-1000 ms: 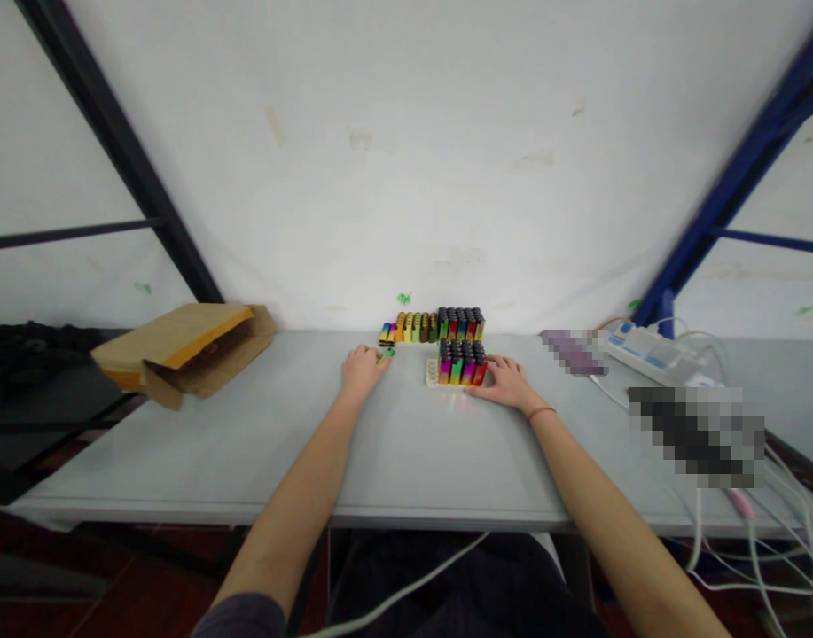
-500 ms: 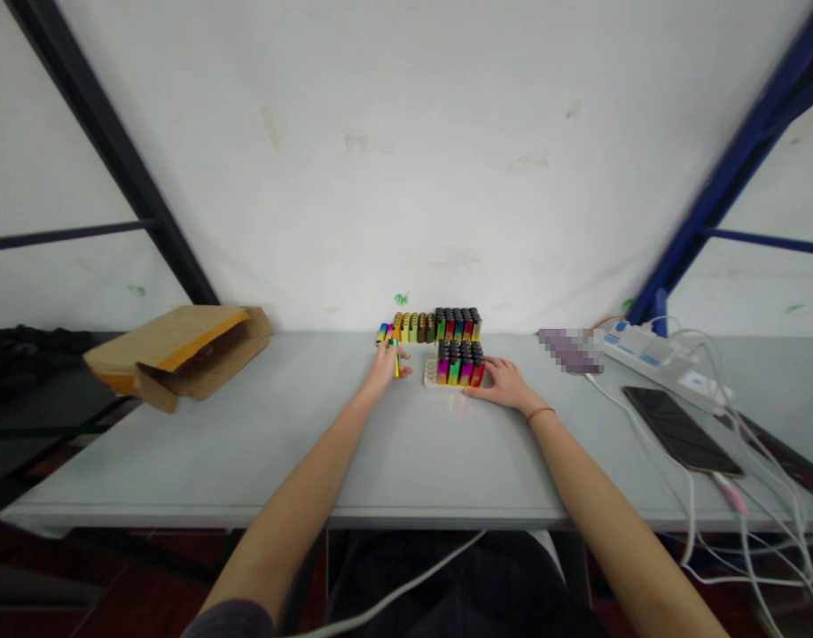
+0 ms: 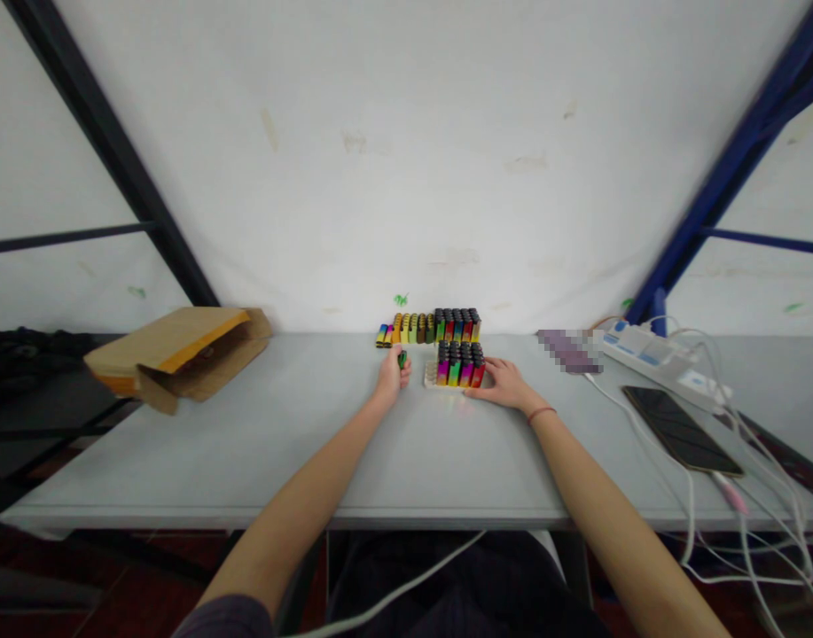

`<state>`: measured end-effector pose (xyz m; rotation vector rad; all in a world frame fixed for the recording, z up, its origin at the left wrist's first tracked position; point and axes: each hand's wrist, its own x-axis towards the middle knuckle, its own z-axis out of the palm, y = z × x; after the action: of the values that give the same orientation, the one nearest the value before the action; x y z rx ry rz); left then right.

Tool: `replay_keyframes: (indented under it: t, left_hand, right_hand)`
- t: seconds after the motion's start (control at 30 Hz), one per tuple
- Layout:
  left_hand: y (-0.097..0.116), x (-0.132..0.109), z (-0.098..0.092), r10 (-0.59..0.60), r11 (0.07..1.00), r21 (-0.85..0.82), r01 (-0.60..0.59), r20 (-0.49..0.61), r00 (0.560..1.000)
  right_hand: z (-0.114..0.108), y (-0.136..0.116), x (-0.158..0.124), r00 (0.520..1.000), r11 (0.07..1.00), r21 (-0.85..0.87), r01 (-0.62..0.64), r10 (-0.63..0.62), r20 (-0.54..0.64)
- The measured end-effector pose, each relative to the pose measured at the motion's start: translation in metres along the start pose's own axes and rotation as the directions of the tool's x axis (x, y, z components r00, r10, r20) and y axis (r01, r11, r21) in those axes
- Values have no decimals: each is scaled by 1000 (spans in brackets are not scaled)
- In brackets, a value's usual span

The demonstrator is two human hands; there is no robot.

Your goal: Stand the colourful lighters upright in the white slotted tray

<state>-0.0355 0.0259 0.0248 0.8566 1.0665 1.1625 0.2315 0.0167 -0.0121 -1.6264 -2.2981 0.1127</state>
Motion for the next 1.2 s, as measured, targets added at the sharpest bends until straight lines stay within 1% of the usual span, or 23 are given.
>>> replay_keyframes:
  t: [0.2, 0.33, 0.6, 0.73, 0.83, 0.9, 1.0, 1.1, 1.2]
  left_hand:
    - [-2, 2, 1, -36, 999, -35, 35, -21, 999]
    - [-5, 2, 0, 5, 998, -68, -9, -56, 998]
    - [-9, 4, 0, 36, 995, -91, -42, -61, 997]
    - [-9, 7, -2, 49, 990, -131, -53, -35, 998]
    - [-9, 8, -3, 97, 983, -154, -97, -6, 995]
    - [-8, 8, -2, 132, 976, -176, -130, -2, 991]
    - [-4, 8, -2, 152, 966, -208, -150, -9, 988]
    - [-1, 7, -3, 138, 968, -214, -131, 18, 990]
    - [0, 7, -4, 76, 977, -204, -60, 72, 995]
  right_hand:
    - [2, 0, 0, 1000, 1000, 15, 8, -7, -24]
    - [3, 1, 0, 999, 999, 31, 9, -8, -35]
    - [5, 4, 1, 1000, 999, 45, 10, -9, -16]
    - [5, 5, 1, 1000, 999, 43, 7, -7, -10]
    - [5, 5, 1, 1000, 999, 45, 7, -6, -19]
    - [5, 5, 1, 1000, 999, 46, 9, -9, -21]
    - [5, 5, 1, 1000, 999, 41, 7, -6, -20]
    - [5, 5, 1, 1000, 999, 36, 6, -5, -19]
    - [5, 5, 1, 1000, 1000, 28, 8, -7, -15]
